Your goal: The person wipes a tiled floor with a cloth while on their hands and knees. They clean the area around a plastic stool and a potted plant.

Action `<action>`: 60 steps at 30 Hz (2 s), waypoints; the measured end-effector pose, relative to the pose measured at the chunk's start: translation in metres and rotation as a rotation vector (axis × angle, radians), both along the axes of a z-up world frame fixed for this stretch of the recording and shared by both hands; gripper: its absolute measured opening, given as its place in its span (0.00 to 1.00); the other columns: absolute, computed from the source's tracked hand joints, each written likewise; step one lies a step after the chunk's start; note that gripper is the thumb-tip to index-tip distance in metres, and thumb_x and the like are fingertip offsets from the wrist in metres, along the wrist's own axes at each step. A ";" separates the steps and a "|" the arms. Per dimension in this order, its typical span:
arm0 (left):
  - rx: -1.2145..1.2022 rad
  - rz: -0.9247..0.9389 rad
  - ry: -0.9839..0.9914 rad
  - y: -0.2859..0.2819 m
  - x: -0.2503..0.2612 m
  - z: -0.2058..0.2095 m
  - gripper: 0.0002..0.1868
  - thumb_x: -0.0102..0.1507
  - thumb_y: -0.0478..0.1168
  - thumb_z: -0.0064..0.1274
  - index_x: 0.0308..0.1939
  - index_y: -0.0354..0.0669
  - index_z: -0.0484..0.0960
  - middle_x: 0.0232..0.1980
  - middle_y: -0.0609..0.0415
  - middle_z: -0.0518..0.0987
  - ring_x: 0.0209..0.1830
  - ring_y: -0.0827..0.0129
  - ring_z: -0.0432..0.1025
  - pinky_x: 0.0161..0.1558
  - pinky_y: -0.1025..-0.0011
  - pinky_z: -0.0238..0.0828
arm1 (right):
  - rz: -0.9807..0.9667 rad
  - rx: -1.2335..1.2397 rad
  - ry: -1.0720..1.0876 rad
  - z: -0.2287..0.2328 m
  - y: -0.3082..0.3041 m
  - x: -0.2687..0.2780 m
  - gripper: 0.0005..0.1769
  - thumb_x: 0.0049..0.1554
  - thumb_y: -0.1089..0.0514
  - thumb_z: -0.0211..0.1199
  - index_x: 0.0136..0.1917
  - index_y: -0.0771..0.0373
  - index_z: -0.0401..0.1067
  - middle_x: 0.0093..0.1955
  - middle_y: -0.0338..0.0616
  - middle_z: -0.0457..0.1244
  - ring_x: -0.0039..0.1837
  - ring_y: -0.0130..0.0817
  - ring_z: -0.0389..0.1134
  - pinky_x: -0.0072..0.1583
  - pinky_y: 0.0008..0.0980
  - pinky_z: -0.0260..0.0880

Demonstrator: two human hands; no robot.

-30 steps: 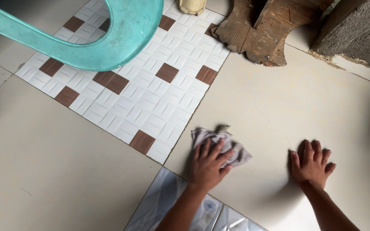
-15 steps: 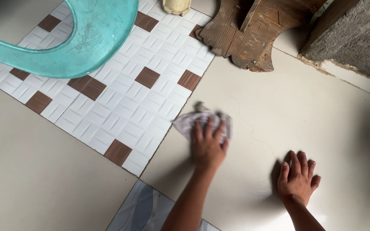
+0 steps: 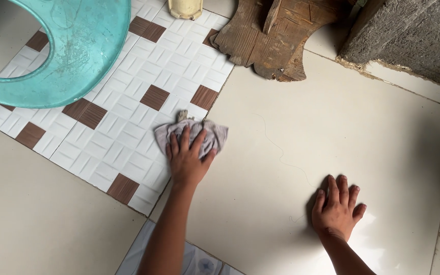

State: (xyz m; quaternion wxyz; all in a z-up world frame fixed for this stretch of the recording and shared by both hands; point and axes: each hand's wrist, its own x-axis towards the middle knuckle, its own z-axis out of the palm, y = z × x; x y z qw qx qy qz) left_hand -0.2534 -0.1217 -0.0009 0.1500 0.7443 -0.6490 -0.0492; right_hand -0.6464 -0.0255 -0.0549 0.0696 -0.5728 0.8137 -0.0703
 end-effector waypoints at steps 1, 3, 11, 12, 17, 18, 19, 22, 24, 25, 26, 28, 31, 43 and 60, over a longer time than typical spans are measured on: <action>-0.012 0.069 -0.002 -0.016 -0.017 -0.004 0.34 0.59 0.66 0.55 0.70 0.74 0.72 0.80 0.56 0.57 0.78 0.35 0.46 0.74 0.43 0.46 | 0.007 -0.005 0.006 0.000 0.000 0.000 0.33 0.64 0.38 0.37 0.80 0.41 0.52 0.86 0.35 0.40 0.86 0.44 0.31 0.78 0.59 0.24; 0.043 0.120 -0.015 -0.039 -0.062 -0.009 0.35 0.61 0.65 0.53 0.72 0.72 0.69 0.80 0.54 0.54 0.77 0.36 0.43 0.73 0.41 0.43 | 0.004 -0.004 0.008 0.001 -0.001 0.001 0.33 0.64 0.38 0.38 0.80 0.41 0.52 0.86 0.35 0.40 0.86 0.45 0.31 0.78 0.59 0.24; 0.186 -0.698 0.173 0.100 -0.185 0.006 0.34 0.63 0.62 0.54 0.74 0.73 0.69 0.83 0.52 0.54 0.81 0.35 0.42 0.76 0.41 0.41 | -0.039 0.010 -0.054 0.008 0.000 0.003 0.32 0.63 0.37 0.39 0.80 0.38 0.53 0.86 0.32 0.41 0.87 0.41 0.31 0.80 0.57 0.24; 0.151 -0.731 0.174 0.118 -0.169 0.008 0.34 0.65 0.64 0.54 0.75 0.73 0.70 0.84 0.52 0.55 0.82 0.35 0.43 0.76 0.41 0.43 | -0.039 0.017 -0.058 0.008 0.003 0.001 0.32 0.64 0.37 0.38 0.80 0.38 0.52 0.86 0.32 0.40 0.87 0.41 0.31 0.80 0.57 0.24; 0.218 -0.593 0.087 0.081 -0.084 0.009 0.36 0.60 0.70 0.54 0.71 0.74 0.70 0.81 0.55 0.55 0.76 0.35 0.48 0.70 0.41 0.49 | -0.031 0.076 0.005 0.012 -0.002 0.004 0.38 0.59 0.27 0.40 0.79 0.38 0.51 0.85 0.33 0.39 0.85 0.41 0.29 0.78 0.55 0.23; 0.187 -0.519 0.061 0.057 -0.072 0.008 0.36 0.60 0.70 0.54 0.70 0.74 0.71 0.81 0.56 0.55 0.76 0.36 0.49 0.69 0.43 0.51 | -0.035 0.079 -0.001 0.013 -0.003 0.004 0.38 0.59 0.27 0.40 0.79 0.38 0.51 0.85 0.32 0.39 0.85 0.41 0.29 0.78 0.56 0.23; 0.125 -0.440 0.058 0.030 -0.064 0.006 0.36 0.59 0.69 0.54 0.70 0.74 0.71 0.81 0.56 0.56 0.77 0.37 0.50 0.71 0.43 0.50 | -0.039 0.083 -0.007 0.015 -0.003 0.006 0.38 0.60 0.27 0.39 0.79 0.38 0.51 0.85 0.32 0.38 0.85 0.41 0.29 0.78 0.56 0.23; 0.065 -0.187 -0.003 -0.057 -0.067 0.001 0.37 0.58 0.69 0.55 0.70 0.76 0.70 0.81 0.57 0.55 0.78 0.39 0.48 0.75 0.44 0.43 | -0.046 0.097 -0.004 0.018 -0.003 0.006 0.38 0.60 0.27 0.38 0.79 0.38 0.51 0.85 0.32 0.38 0.86 0.41 0.29 0.78 0.56 0.23; 0.165 -0.033 -0.016 -0.106 -0.091 0.000 0.39 0.57 0.68 0.54 0.72 0.79 0.65 0.82 0.58 0.50 0.80 0.41 0.43 0.75 0.44 0.37 | -0.050 0.093 0.000 0.018 -0.007 0.007 0.38 0.60 0.28 0.38 0.79 0.38 0.51 0.85 0.32 0.39 0.85 0.41 0.29 0.78 0.57 0.23; 0.187 -0.003 -0.016 -0.124 -0.110 -0.001 0.39 0.58 0.69 0.53 0.73 0.79 0.63 0.82 0.58 0.49 0.80 0.42 0.41 0.76 0.45 0.37 | -0.050 0.085 0.002 0.017 -0.009 0.007 0.38 0.60 0.28 0.38 0.79 0.38 0.51 0.85 0.32 0.39 0.85 0.41 0.29 0.78 0.57 0.23; 0.216 0.028 -0.015 -0.131 -0.131 -0.003 0.39 0.60 0.69 0.51 0.74 0.79 0.61 0.83 0.58 0.47 0.81 0.42 0.39 0.76 0.45 0.36 | -0.048 0.083 0.005 0.017 -0.006 0.006 0.37 0.60 0.28 0.38 0.79 0.38 0.51 0.85 0.32 0.39 0.85 0.42 0.29 0.78 0.57 0.23; 0.287 -0.173 -0.010 -0.127 -0.173 -0.004 0.39 0.60 0.69 0.50 0.76 0.80 0.59 0.84 0.64 0.47 0.83 0.44 0.38 0.77 0.46 0.39 | -0.047 0.078 -0.013 0.017 -0.004 0.006 0.37 0.60 0.28 0.39 0.79 0.38 0.52 0.85 0.33 0.39 0.85 0.42 0.29 0.78 0.57 0.23; 0.307 -0.642 -0.052 -0.069 -0.216 -0.001 0.38 0.60 0.68 0.52 0.74 0.80 0.61 0.82 0.62 0.49 0.81 0.41 0.40 0.75 0.43 0.41 | -0.059 0.080 -0.020 0.019 -0.003 0.009 0.37 0.60 0.28 0.39 0.79 0.38 0.52 0.85 0.32 0.40 0.86 0.41 0.30 0.79 0.57 0.23; 0.098 -0.152 0.002 -0.140 -0.088 -0.002 0.34 0.61 0.64 0.51 0.73 0.76 0.67 0.81 0.57 0.54 0.79 0.40 0.46 0.75 0.48 0.47 | -0.065 0.088 0.023 0.021 -0.009 0.008 0.43 0.52 0.24 0.47 0.77 0.37 0.53 0.84 0.33 0.41 0.85 0.42 0.29 0.78 0.59 0.23; 0.147 -0.624 -0.018 -0.070 -0.166 -0.008 0.35 0.62 0.66 0.50 0.73 0.78 0.66 0.81 0.59 0.56 0.79 0.44 0.49 0.74 0.47 0.46 | -0.059 0.001 -0.068 0.012 -0.001 0.005 0.31 0.65 0.38 0.33 0.78 0.38 0.56 0.84 0.33 0.43 0.86 0.44 0.33 0.79 0.59 0.23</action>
